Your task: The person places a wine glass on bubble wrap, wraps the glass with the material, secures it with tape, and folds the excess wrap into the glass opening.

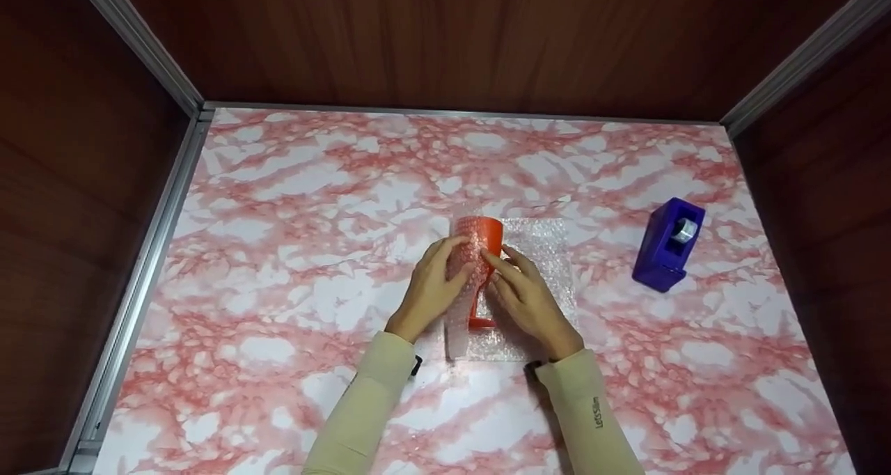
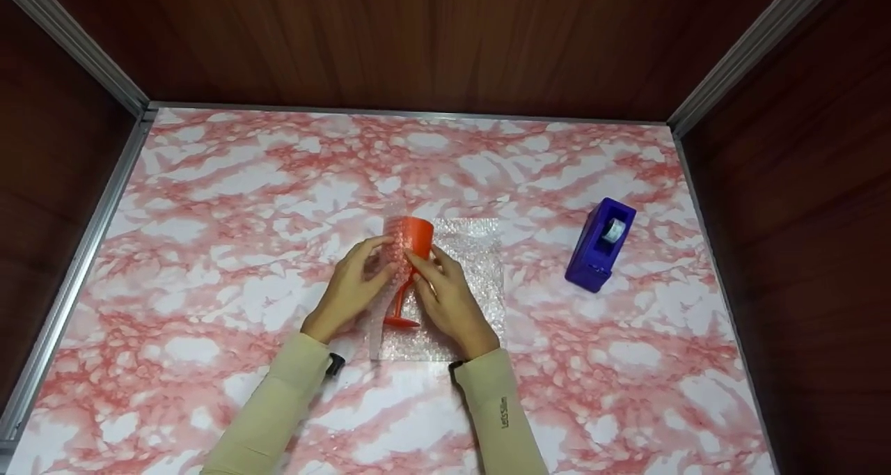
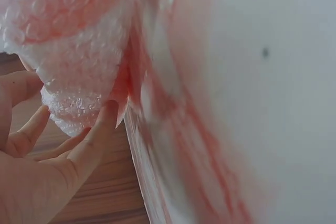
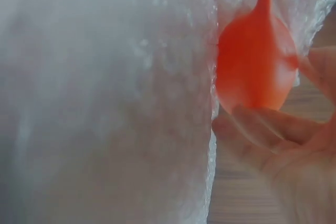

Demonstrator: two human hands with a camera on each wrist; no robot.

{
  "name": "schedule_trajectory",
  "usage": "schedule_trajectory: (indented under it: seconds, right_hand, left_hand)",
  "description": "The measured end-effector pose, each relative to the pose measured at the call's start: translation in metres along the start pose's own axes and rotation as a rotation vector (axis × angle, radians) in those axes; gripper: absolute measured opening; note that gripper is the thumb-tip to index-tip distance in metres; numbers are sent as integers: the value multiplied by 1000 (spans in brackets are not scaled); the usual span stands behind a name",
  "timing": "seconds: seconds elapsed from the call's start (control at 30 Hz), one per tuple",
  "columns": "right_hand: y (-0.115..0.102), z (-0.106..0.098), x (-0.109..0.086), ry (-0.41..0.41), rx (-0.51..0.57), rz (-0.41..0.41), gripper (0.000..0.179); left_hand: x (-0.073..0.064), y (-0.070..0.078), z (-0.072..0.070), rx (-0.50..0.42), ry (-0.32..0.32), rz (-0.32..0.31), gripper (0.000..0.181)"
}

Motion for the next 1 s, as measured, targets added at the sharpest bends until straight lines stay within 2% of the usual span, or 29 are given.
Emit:
schedule_trajectory:
  seconds: [0.23, 0.43, 0.6, 0.77, 0.9, 1.0]
  right_hand:
    - [-2, -8, -1, 41, -2, -48, 43]
    - [2, -11, -2, 62, 18, -67, 42]
    - [4, -8, -3, 44, 72, -39, 43]
    - [2, -1, -6, -15, 115, -4, 46]
    - [1, 2, -7, -40, 97, 10, 47]
    - [-4, -1, -7, -8, 32, -47, 46]
  left_hand:
    - [0, 6, 3, 8, 14, 30, 41]
    - [0, 5, 6, -12, 9, 6, 39]
    - [-1, 4, 5, -13, -6, -1, 40]
    - [-1, 4, 0, -8, -14, -7, 39]
    - [-1, 5, -1, 1, -25, -5, 40]
    - [-2, 6, 0, 6, -27, -1, 40]
Point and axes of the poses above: each hand's wrist, its own x-axis towards the middle knuckle, its own z-axis out of the palm, y = z × x, the point moved 9 cm from there along x, towards the middle knuckle, and after that the axes turned 7 degrees about y, right-handed, at the moved point
